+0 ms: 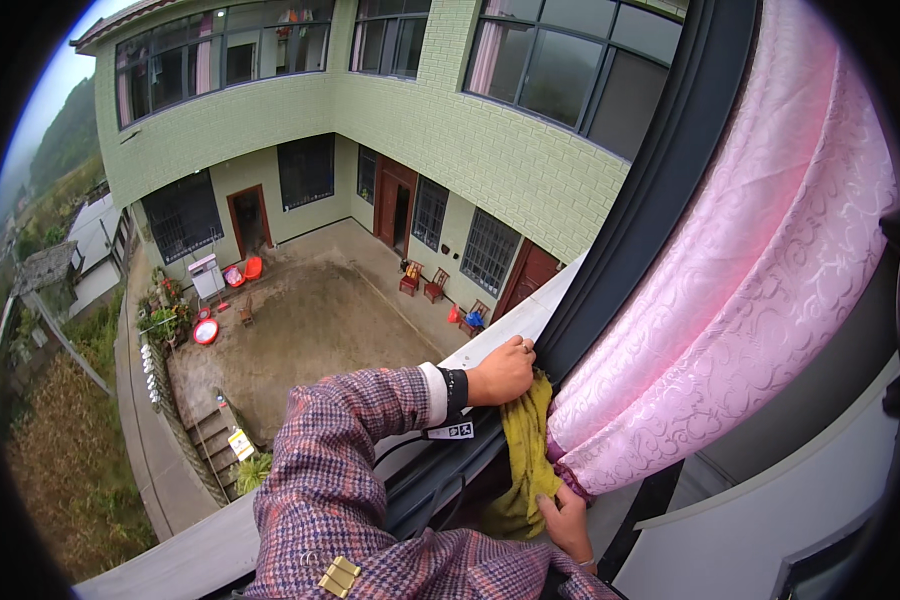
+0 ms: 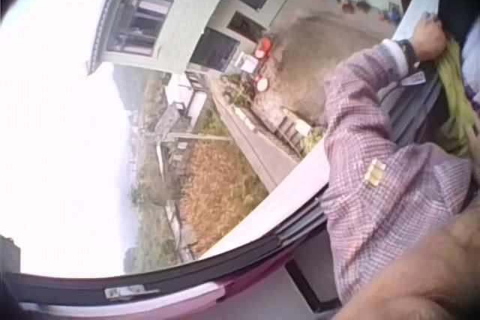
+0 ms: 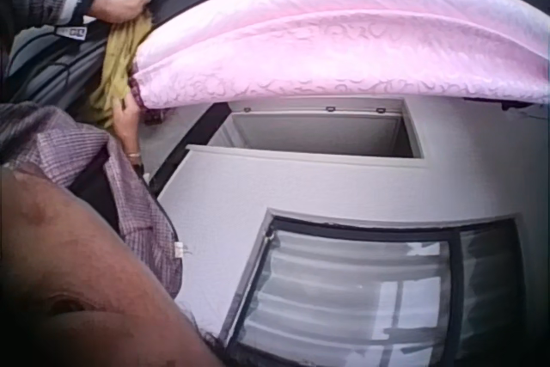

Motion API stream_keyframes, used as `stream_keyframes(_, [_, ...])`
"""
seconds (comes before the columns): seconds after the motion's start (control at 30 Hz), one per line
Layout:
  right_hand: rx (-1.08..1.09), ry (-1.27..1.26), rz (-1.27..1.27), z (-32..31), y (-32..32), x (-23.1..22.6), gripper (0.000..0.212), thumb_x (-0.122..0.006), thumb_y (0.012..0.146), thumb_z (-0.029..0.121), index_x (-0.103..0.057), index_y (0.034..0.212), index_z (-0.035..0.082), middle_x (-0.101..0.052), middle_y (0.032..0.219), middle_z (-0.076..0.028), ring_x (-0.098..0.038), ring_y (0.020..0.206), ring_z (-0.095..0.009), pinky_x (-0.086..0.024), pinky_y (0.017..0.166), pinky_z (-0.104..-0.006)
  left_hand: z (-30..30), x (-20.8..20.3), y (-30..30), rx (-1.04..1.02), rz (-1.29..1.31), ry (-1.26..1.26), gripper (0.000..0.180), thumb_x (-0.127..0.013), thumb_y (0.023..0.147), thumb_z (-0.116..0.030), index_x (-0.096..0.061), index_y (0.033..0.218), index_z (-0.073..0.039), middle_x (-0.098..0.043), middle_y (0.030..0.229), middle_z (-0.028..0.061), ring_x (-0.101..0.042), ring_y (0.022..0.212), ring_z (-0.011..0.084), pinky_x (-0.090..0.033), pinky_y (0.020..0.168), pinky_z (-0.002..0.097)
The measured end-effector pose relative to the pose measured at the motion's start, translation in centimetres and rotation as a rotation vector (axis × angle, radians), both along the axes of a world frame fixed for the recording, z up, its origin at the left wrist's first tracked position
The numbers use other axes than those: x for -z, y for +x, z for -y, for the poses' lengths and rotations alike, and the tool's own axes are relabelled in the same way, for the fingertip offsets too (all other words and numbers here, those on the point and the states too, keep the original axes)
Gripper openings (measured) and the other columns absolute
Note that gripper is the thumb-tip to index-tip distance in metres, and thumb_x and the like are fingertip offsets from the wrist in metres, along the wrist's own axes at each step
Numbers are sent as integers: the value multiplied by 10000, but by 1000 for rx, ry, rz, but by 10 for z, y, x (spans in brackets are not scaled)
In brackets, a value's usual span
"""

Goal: The person wipes the window frame and sill with a yellow cloth, moving along the frame and adjusting the cloth repeatedly. The person briefly closes the window, then reopens it and continues wiping the frame and sill.

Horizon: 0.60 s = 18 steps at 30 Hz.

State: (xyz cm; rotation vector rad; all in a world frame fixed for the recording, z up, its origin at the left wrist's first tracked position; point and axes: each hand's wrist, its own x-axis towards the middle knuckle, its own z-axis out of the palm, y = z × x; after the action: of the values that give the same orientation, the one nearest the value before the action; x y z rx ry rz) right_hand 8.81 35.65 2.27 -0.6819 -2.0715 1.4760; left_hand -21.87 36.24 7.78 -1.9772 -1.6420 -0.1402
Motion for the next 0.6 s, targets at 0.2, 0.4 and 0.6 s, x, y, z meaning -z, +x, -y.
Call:
stream_keyframes(0.2, [54,-200,-104,-2,28,14,318,-596,932,33,-632,1230,-74,-699,1078,-67,-628,966,-127,-510,864,-298,27,-56,32,236,144,179,115,-616,782,-187,-652,775,-78,-562,867,49,-541,918,247,-436,798,341])
stream_keyframes(0.4, [149,-421,-160,-3,57,22,288,-570,959,84,-647,1179,-85,-695,1049,-87,-633,901,-137,-524,822,-304,49,-60,71,481,663,-402,324,-641,797,-111,-642,1121,-96,-554,994,114,-653,782,353,-532,670,446])
stream_keyframes(0.6, [104,-574,-342,-4,73,8,322,-546,956,102,-634,1163,-129,-697,1093,-152,-681,947,-211,-549,880,-343,53,-54,75,472,546,-243,355,-667,750,-88,-665,1104,-94,-578,1021,120,-662,795,350,-538,658,430])
